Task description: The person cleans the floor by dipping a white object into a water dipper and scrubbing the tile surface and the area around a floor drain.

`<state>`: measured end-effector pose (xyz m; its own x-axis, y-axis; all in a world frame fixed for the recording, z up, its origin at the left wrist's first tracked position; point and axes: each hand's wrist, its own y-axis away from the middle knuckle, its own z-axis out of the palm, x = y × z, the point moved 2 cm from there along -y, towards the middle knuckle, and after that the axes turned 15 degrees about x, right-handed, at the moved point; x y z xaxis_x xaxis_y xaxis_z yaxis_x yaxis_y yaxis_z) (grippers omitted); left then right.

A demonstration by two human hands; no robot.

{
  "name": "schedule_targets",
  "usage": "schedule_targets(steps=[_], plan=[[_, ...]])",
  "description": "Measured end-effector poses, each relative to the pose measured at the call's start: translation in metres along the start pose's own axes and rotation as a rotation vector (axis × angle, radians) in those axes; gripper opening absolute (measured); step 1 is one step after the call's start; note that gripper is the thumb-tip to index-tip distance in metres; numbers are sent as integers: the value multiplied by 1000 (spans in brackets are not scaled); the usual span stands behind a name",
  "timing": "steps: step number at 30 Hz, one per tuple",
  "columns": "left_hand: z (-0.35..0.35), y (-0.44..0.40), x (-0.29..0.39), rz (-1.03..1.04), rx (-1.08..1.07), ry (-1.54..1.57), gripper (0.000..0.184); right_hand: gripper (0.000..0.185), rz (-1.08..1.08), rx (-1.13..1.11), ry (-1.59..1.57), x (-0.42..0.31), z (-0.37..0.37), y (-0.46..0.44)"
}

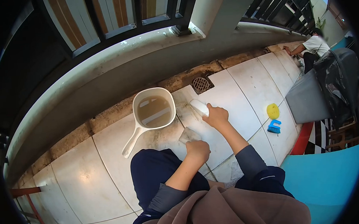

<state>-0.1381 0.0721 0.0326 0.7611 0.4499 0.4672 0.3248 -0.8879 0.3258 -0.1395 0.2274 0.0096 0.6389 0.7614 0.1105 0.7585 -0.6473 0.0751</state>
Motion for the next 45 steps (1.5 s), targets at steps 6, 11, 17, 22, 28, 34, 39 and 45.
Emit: schedule_targets(steps=[6,11,17,22,28,34,39,45], plan=[[-2,3,6,10,9,1,32,48,32,-4,-13,28,5,65],[-1,0,7,17,-5,-9,32,49,45,45,-29,2,4,10],[3,-1,3,17,-7,-24,33,53,44,47,-29,-34,1,-71],[2,-2,-1,24,4,-20,34,55,59,7,-32,-26,0,-55],[0,3,3,-1,-6,-8,34,54,39,-85,31,20,-3,39],[0,1,9,13,-10,-1,33,50,47,-46,27,23,-2,44],[4,-1,7,4,-10,2,33,52,32,37,-6,-12,1,-30],[1,-1,2,5,-2,0,33,52,35,47,-39,-21,4,-61]])
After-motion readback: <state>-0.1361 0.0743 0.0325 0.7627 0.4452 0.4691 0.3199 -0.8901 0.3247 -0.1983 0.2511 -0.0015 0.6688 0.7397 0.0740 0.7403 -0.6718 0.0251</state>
